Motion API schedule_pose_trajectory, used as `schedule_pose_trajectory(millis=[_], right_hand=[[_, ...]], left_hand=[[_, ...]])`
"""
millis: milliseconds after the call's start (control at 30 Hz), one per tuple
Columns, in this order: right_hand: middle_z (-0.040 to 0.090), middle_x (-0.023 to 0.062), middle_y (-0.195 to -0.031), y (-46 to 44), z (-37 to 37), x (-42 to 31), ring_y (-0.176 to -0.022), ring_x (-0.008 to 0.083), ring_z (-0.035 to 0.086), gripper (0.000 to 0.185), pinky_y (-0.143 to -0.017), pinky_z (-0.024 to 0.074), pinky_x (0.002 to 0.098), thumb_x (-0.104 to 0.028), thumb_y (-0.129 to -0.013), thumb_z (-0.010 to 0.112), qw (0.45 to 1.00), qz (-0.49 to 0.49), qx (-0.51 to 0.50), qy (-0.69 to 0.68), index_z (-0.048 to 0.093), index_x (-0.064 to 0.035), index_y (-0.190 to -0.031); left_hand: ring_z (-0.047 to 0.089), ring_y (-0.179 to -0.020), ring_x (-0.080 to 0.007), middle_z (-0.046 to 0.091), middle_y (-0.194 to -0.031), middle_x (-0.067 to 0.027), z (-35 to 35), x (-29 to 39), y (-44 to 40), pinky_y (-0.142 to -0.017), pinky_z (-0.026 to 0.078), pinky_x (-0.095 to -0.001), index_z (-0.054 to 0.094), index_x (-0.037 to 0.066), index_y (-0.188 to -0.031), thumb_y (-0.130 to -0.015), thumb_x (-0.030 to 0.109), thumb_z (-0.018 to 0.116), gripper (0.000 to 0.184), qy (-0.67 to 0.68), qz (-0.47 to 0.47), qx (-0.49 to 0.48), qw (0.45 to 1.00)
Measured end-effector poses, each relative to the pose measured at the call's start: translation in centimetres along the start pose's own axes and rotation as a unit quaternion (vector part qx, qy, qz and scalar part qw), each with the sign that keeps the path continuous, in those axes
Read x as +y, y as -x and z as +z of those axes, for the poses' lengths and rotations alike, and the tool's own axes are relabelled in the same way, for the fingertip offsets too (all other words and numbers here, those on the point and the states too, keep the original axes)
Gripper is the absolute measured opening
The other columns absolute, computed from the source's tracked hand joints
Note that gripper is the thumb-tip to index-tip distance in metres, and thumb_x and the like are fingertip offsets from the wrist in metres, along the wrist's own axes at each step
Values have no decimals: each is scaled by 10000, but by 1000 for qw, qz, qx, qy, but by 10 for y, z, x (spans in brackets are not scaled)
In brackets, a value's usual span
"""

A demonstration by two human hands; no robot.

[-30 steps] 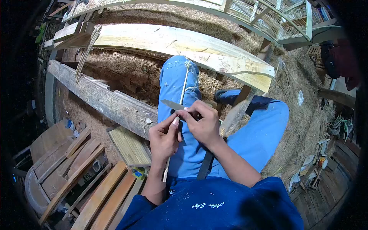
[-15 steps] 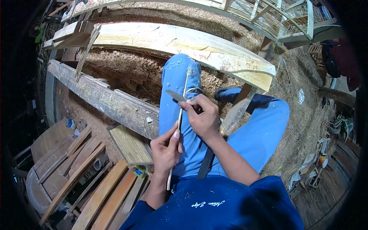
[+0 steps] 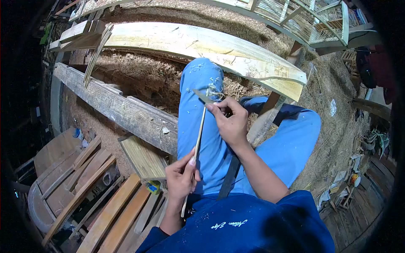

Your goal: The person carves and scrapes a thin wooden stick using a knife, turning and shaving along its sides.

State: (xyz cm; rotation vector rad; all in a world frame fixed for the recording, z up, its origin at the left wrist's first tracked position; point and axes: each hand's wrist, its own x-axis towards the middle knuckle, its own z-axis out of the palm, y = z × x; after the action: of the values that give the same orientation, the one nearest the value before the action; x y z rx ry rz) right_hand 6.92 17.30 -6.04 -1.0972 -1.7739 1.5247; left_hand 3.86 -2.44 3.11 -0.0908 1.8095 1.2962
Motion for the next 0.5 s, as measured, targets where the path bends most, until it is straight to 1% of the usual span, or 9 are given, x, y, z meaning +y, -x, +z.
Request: schedule_pose_trajectory(millis=[67,100,167,200,233,300,333,433,500], right_hand=[[605,98,-707,7,-4,3,-599,171,602,238,-568,468,341,-136,-856,875,999,-45,-21,7,687,9,-843],[605,98,-707,12,-4,0,-599,171,602,238,-568,468,341,-136,-856,875,999,-46,-19,8,687,9,-843],[622,114,-729,21,-6,-11,-591,221,631,228,-554,480,366,-139,-861,865,994,-105,-43,12,686,0,-836],[641,121,-751,24,-8,-17,-602,268,657,236,-549,493,388,-162,-866,858,992,-108,-59,21,683,-8,-828],[660,119,-770,27,-5,-16,-622,274,676,252,-554,502,386,-188,-868,855,991,-112,-65,21,681,-10,-827],[669,122,-779,26,-8,-24,-640,293,691,262,-573,515,400,-198,-866,854,994,-60,-84,37,674,-12,-824],[669,122,-779,27,-8,-24,-640,293,691,262,-573,515,400,-198,-866,854,994,-59,-84,38,674,-12,-824],[670,131,-781,19,-4,-20,-647,306,692,250,-592,522,406,-169,-861,854,995,-59,-68,52,665,-9,-825],[669,141,-766,11,2,-5,-661,309,699,232,-605,524,412,-133,-857,853,997,-69,14,32,660,-6,-830]], left_hand=[[454,-383,-57,628,-601,-39,4,11,-15,-359,343,-236,662,12,-1407,-1089,115,592,341,-8,13,-11,1000],[454,-383,-57,628,-601,-39,7,17,-23,-359,343,-236,662,12,-1407,-1089,115,592,341,-9,14,-13,1000],[456,-382,-60,629,-602,-40,15,27,-38,-357,349,-241,670,11,-1396,-1094,126,588,333,-3,34,-23,999],[455,-383,-58,630,-606,-37,19,31,-45,-356,355,-246,681,9,-1378,-1096,142,593,324,-4,36,-18,999],[455,-383,-58,630,-606,-37,19,31,-53,-356,355,-246,681,9,-1378,-1096,142,593,324,-4,37,-20,999],[466,-369,-83,627,-606,-54,17,29,-67,-343,350,-253,653,-8,-1400,-1101,173,581,357,-37,63,-35,997],[464,-380,-75,628,-611,-50,20,30,-68,-351,345,-251,671,-19,-1373,-1094,166,596,343,-24,55,-27,998],[449,-406,-43,614,-615,-8,21,25,-66,-374,333,-234,698,0,-1352,-1085,160,628,319,-30,81,-14,996],[450,-422,-38,611,-619,-2,22,23,-56,-386,338,-229,694,0,-1361,-1082,149,632,322,-40,87,-15,995]])
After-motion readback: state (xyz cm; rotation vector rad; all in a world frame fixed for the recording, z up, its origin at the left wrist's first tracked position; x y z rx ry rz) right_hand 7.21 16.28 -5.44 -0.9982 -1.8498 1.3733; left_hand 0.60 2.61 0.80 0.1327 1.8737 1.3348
